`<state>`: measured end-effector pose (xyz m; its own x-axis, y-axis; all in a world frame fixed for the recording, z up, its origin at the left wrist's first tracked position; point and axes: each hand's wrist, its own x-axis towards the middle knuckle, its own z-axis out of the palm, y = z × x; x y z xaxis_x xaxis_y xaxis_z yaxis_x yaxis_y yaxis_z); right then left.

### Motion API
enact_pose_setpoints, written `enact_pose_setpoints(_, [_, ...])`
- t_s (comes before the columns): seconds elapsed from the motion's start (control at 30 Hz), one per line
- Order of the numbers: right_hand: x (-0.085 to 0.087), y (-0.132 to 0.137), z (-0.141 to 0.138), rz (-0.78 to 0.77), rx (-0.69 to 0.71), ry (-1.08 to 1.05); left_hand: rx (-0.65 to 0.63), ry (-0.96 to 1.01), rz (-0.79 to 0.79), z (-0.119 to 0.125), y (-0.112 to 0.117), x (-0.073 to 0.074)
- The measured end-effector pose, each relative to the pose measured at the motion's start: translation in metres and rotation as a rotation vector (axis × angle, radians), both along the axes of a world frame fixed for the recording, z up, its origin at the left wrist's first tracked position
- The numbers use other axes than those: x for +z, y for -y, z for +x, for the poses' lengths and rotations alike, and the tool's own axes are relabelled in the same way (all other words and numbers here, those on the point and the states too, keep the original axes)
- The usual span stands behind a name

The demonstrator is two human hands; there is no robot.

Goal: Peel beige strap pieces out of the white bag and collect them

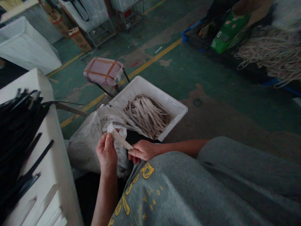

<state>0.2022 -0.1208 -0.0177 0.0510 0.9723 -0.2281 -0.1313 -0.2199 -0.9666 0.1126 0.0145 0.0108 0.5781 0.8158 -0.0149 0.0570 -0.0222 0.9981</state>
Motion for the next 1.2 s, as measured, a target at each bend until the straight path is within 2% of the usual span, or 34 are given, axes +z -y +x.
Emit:
enact_pose_setpoints(0.07, [0.000, -0.001, 0.001, -0.007, -0.023, -0.003, -0.030, -0.011, 0.005, -0.001, 0.002, 0.000])
enact_pose_setpoints(0.2, [0.006, -0.007, 0.008, 0.084, -0.127, -0.003, -0.086, -0.070, -0.020, -0.003, 0.009, -0.002])
enact_pose_setpoints(0.3, [0.006, -0.003, 0.005, 0.085, -0.066, -0.023, -0.052, -0.033, -0.027, -0.004, 0.006, -0.003])
enact_pose_setpoints(0.4, [0.001, 0.002, -0.001, 0.003, 0.011, -0.059, -0.025, 0.014, -0.017, -0.006, 0.002, -0.003])
enact_pose_setpoints(0.47, [0.001, 0.001, -0.001, -0.016, -0.014, -0.064, -0.066, -0.022, 0.006, -0.007, 0.004, -0.003])
enact_pose_setpoints(0.6, [0.005, -0.007, 0.002, 0.060, -0.118, -0.089, -0.131, -0.119, 0.052, -0.009, 0.010, -0.006])
enact_pose_setpoints(0.67, [0.004, -0.008, 0.000, 0.070, -0.081, -0.127, -0.080, -0.110, 0.076, -0.011, 0.007, -0.006])
enact_pose_setpoints(0.73, [0.002, -0.005, -0.003, 0.031, 0.013, -0.170, -0.020, -0.089, 0.092, -0.012, 0.002, -0.006])
enact_pose_setpoints(0.83, [-0.001, -0.002, -0.007, -0.033, 0.073, -0.176, 0.000, -0.082, 0.062, -0.015, 0.000, -0.007])
enact_pose_setpoints(0.97, [0.005, -0.007, 0.000, -0.003, 0.000, -0.141, -0.094, -0.146, -0.063, -0.017, 0.011, -0.010])
enact_pose_setpoints(1.03, [0.009, -0.009, 0.006, 0.042, 0.016, -0.094, -0.112, -0.153, -0.121, -0.017, 0.016, -0.011])
enact_pose_setpoints(1.1, [0.010, -0.007, 0.013, 0.119, 0.018, 0.044, -0.072, -0.102, -0.155, -0.016, 0.016, -0.011])
enact_pose_setpoints(1.13, [0.010, -0.005, 0.017, 0.159, -0.023, 0.136, -0.043, -0.064, -0.168, -0.015, 0.014, -0.012])
enact_pose_setpoints(1.2, [0.009, -0.001, 0.025, 0.233, -0.209, 0.331, 0.003, 0.007, -0.203, -0.015, 0.010, -0.012])
